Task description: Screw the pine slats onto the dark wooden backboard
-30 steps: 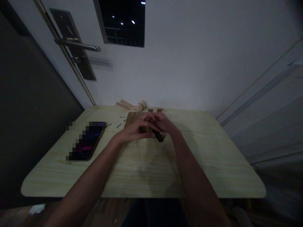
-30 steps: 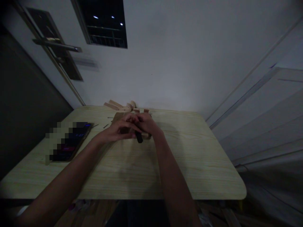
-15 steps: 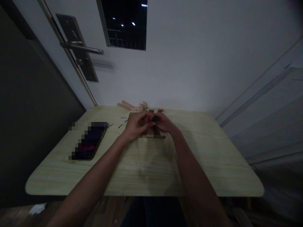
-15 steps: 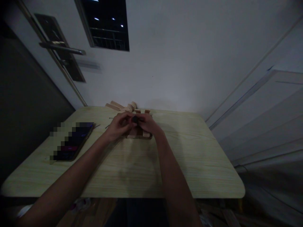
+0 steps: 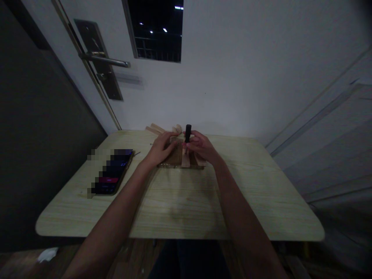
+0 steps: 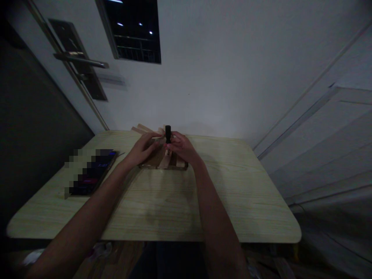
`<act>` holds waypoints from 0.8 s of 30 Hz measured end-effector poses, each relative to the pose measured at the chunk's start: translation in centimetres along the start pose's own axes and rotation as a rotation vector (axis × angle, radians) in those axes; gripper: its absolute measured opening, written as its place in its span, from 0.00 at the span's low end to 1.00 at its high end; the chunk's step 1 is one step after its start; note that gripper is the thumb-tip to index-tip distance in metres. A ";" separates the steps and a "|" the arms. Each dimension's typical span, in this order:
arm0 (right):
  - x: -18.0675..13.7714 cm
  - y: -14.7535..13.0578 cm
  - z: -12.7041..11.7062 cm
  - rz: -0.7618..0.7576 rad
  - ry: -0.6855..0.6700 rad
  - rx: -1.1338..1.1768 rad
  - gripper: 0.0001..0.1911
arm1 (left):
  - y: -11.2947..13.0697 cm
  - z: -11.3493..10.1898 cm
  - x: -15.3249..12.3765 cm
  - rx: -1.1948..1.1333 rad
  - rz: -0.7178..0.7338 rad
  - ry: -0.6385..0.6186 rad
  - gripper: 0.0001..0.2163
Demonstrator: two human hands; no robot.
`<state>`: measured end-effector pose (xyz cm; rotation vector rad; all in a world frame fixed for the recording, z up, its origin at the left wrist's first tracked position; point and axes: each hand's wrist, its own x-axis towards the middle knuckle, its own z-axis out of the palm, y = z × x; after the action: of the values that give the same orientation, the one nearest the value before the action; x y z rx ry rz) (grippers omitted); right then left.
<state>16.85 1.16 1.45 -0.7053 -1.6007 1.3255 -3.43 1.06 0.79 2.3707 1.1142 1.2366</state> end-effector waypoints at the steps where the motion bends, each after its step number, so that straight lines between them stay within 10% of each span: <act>1: -0.1 -0.1 0.1 0.003 0.008 -0.003 0.23 | -0.6 -0.1 -0.1 0.047 0.031 -0.064 0.16; 24: -0.7 -1.9 1.2 -0.135 0.114 -0.349 0.24 | -2.1 0.6 -0.8 0.108 -0.013 -0.123 0.15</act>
<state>16.35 -0.49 3.10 -0.8494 -1.7726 0.9015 -4.33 2.02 -1.19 2.4765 1.1831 1.0356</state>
